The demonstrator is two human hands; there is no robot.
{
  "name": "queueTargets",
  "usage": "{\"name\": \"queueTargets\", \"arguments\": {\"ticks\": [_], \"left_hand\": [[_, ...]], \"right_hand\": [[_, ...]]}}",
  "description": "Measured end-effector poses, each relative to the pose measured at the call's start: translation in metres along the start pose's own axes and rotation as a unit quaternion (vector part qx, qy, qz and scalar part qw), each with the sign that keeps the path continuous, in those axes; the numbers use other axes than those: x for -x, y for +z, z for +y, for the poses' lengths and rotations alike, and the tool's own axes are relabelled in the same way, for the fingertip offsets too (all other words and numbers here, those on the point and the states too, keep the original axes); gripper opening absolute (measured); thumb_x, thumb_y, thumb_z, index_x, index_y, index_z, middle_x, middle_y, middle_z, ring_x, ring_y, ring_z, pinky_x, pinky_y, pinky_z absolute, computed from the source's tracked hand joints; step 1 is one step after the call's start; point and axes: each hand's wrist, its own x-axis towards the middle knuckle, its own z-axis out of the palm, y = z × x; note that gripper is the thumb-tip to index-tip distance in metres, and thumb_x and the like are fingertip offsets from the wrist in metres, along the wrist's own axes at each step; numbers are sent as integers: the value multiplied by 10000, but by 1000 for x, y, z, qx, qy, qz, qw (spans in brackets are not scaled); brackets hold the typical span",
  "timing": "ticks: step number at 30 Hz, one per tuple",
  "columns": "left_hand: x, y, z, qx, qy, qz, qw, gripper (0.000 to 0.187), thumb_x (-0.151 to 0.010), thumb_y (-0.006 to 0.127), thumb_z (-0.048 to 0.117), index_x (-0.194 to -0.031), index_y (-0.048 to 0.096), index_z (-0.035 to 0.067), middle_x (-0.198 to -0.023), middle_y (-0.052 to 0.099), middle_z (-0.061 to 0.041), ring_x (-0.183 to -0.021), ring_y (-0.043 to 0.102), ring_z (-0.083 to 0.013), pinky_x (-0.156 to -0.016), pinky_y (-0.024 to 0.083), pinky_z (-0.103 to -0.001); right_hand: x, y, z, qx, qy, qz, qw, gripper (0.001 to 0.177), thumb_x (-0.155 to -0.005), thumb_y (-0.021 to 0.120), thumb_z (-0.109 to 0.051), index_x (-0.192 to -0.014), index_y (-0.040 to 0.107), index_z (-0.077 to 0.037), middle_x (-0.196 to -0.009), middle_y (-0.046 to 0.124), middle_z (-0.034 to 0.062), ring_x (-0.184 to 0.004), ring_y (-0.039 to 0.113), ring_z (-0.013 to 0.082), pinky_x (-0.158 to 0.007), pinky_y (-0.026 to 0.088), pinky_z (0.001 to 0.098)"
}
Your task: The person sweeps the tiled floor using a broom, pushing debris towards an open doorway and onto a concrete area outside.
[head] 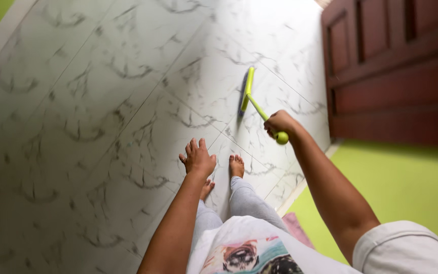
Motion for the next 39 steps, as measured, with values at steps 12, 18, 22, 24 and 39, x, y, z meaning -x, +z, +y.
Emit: {"name": "queueTargets", "arguments": {"ticks": [12,18,22,24,39], "left_hand": [[68,45,-106,173,-220,53,959,741,-904,716,384,-1519,360,176,-1605,278,-107,-1491,262,-312,-1189,206,-661],[129,74,-143,254,-314,65,912,719,-880,747,363,-1478,393,178,-1591,295,-92,-1473,290,-321,-1176,232,-677],[162,96,-158,277,-352,59,892,679,-881,752,316,-1464,438,164,-1588,337,-96,-1490,312,-325,-1178,266,-676],[170,106,-164,293,-364,58,882,702,-884,749,329,-1484,422,168,-1592,332,-97,-1489,309,-332,-1183,258,-679],[115,91,-154,281,-273,64,918,721,-900,729,361,-1497,386,150,-1569,304,-108,-1470,291,-329,-1173,219,-686]], "right_hand": [[96,148,-88,295,-62,-292,908,448,-842,672,-57,-1290,683,-32,-742,688,111,-569,637,196,-510,550,364],[73,310,-20,363,-60,-451,813,379,-845,669,3,-1223,691,23,-782,719,176,-615,684,224,-563,607,364],[35,386,58,392,-73,-507,764,162,-829,715,0,-973,710,74,-787,765,174,-678,776,243,-613,658,374],[18,410,82,558,-378,-538,506,146,-725,771,-92,-870,772,-68,-825,764,72,-689,757,201,-632,624,352],[-25,177,-35,221,-4,-186,957,499,-817,706,79,-1309,645,18,-827,718,193,-558,616,208,-466,514,344]]}}
